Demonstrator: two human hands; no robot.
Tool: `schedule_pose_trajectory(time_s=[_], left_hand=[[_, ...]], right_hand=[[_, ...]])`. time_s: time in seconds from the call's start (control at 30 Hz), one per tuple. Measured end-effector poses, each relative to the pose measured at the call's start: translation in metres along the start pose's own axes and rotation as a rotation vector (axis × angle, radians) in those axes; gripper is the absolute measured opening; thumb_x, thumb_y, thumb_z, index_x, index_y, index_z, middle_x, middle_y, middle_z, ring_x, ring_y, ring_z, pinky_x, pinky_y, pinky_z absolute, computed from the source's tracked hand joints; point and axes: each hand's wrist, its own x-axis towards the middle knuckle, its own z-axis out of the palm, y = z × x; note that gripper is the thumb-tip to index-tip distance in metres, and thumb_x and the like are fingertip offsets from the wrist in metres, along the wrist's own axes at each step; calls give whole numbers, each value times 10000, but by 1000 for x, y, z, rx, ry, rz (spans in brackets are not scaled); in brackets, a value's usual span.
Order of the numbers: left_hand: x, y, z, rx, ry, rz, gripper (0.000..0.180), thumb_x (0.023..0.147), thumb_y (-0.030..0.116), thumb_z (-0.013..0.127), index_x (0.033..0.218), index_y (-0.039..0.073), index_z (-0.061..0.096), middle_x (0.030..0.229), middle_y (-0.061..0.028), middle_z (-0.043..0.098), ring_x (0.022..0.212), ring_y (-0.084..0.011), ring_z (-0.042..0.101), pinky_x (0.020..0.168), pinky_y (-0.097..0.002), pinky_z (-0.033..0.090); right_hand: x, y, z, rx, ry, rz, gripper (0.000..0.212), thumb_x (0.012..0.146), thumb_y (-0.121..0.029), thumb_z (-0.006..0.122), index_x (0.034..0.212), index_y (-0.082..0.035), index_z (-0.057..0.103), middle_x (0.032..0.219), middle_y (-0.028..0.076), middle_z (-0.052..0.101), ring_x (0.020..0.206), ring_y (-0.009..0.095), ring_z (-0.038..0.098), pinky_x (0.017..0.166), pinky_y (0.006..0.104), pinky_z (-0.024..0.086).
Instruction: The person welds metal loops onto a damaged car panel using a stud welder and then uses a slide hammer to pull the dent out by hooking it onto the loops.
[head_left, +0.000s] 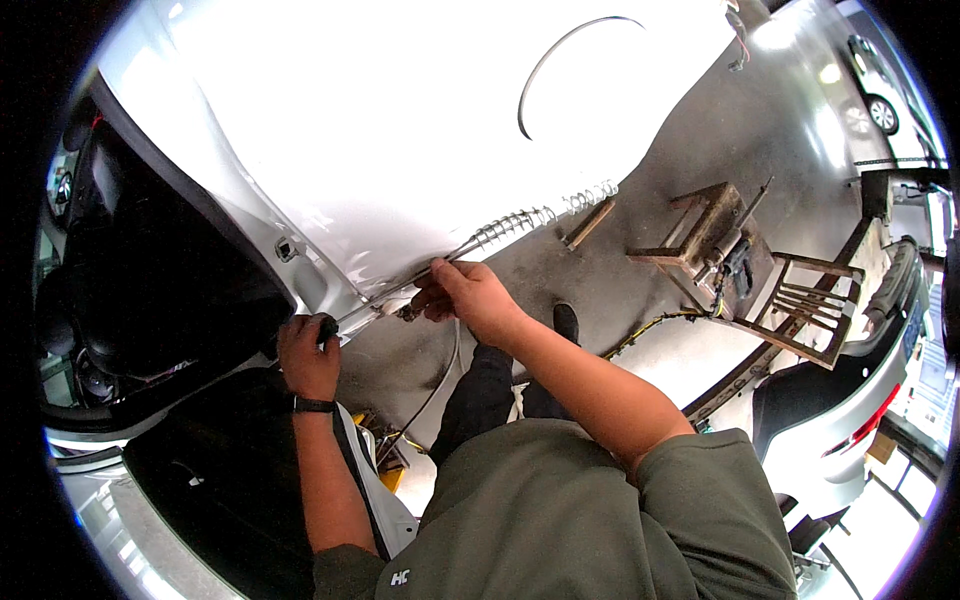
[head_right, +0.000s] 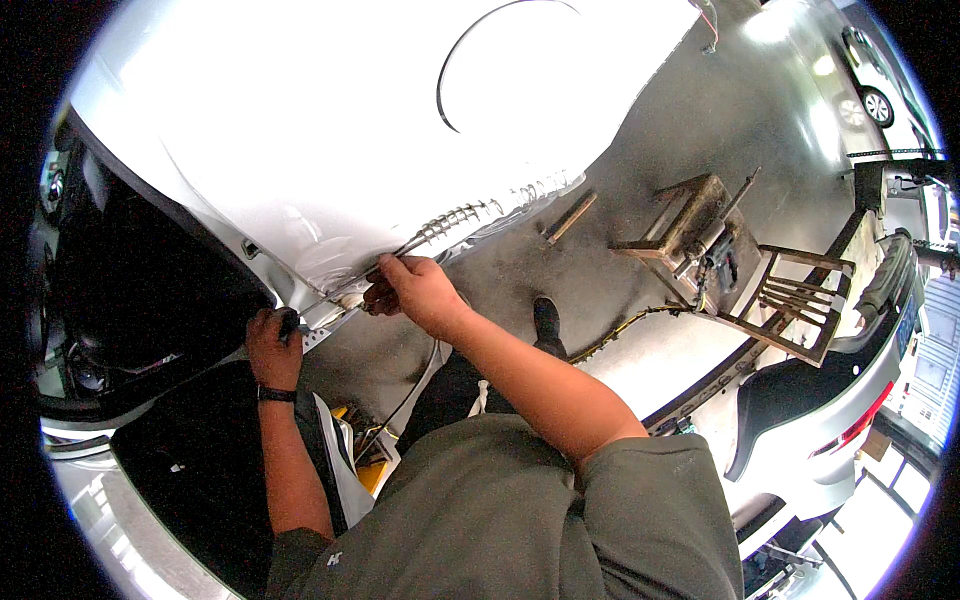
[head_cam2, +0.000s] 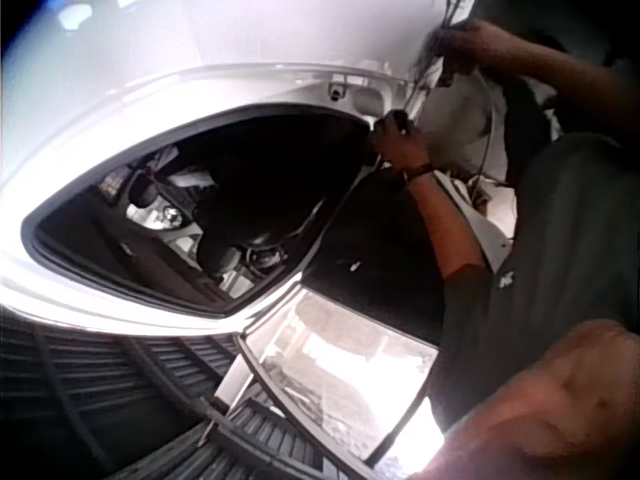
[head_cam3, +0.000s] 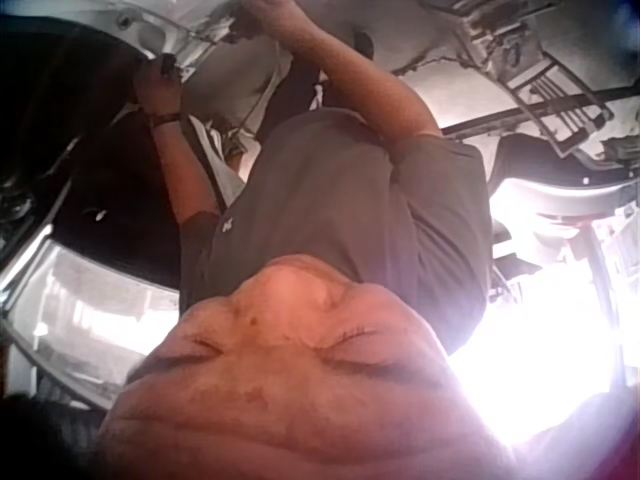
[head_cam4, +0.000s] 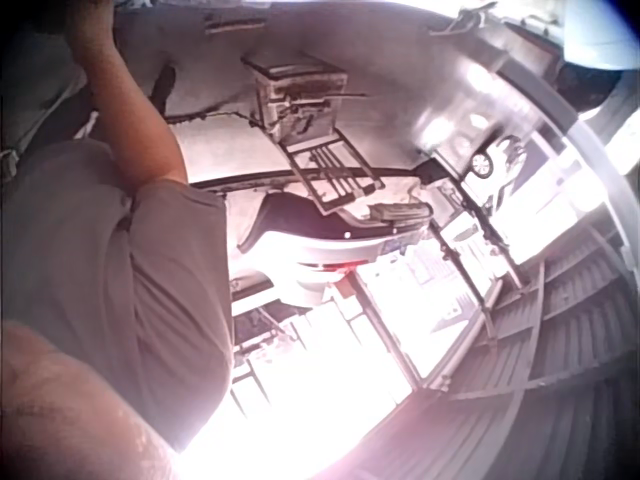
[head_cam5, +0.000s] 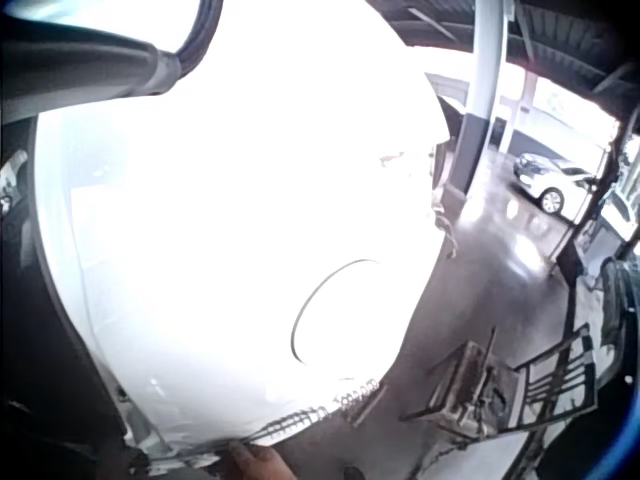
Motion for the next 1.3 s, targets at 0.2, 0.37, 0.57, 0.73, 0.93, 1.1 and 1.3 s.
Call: schedule_pose_trajectory(time_s=[0.2, 0.37, 0.57, 0.73, 0.93, 1.1, 1.3], left_hand=[[1, 6, 1, 49, 12, -3, 326, 707, 70, 758, 1025, 69, 688, 1025, -137, 639, 994, -382, 596, 898, -497, 479], [1, 6, 3, 61, 20, -16, 329, 716, 73, 750, 1041, 71, 695, 1033, -140, 637, 1007, -389, 594, 914, -506, 476], [3, 8, 3, 75, 3, -32, 334, 709, 60, 740, 1040, 79, 698, 1029, -136, 639, 1007, -382, 589, 901, -505, 480], [2, 7, 3, 60, 22, -15, 332, 703, 61, 741, 1031, 84, 696, 1037, -133, 639, 1007, -381, 590, 894, -502, 482], [7, 7, 3, 91, 16, -1, 333, 695, 73, 747, 1024, 82, 694, 1052, -125, 638, 1020, -372, 590, 892, -494, 485], [10, 11, 1, 109, -3, -19, 335, 689, 87, 751, 1021, 81, 703, 1057, -118, 640, 1032, -364, 590, 902, -490, 486], [11, 10, 1, 135, 12, -12, 331, 692, 90, 750, 1020, 82, 707, 1065, -112, 641, 1041, -359, 593, 886, -496, 490]], right_hand=[[-2, -2, -3, -29, 38, -29, 479, 1101, -348, 444, 1140, 91, 630, 971, 202, 738, 787, 217, 661, 756, 342, 533], [-2, -3, -5, -12, 16, -21, 483, 1101, -353, 442, 1141, 89, 633, 961, 191, 736, 785, 217, 664, 754, 341, 536], [1, 0, -7, -17, 24, -23, 488, 1098, -360, 445, 1132, 85, 642, 959, 179, 735, 763, 210, 664, 732, 333, 538], [-1, -3, -5, -1, 25, -8, 477, 1095, -356, 448, 1128, 77, 646, 947, 173, 736, 748, 200, 662, 719, 326, 539], [-6, -10, -1, 31, 47, -2, 444, 1092, -330, 453, 1105, 67, 650, 923, 167, 737, 732, 197, 667, 709, 332, 543], [-3, -7, -2, 43, 67, -21, 432, 1090, -313, 462, 1096, 77, 646, 909, 173, 738, 715, 199, 669, 684, 330, 545], [-2, -8, -2, 25, 68, 1, 442, 1088, -319, 461, 1094, 81, 648, 898, 170, 738, 692, 199, 665, 675, 327, 546]])
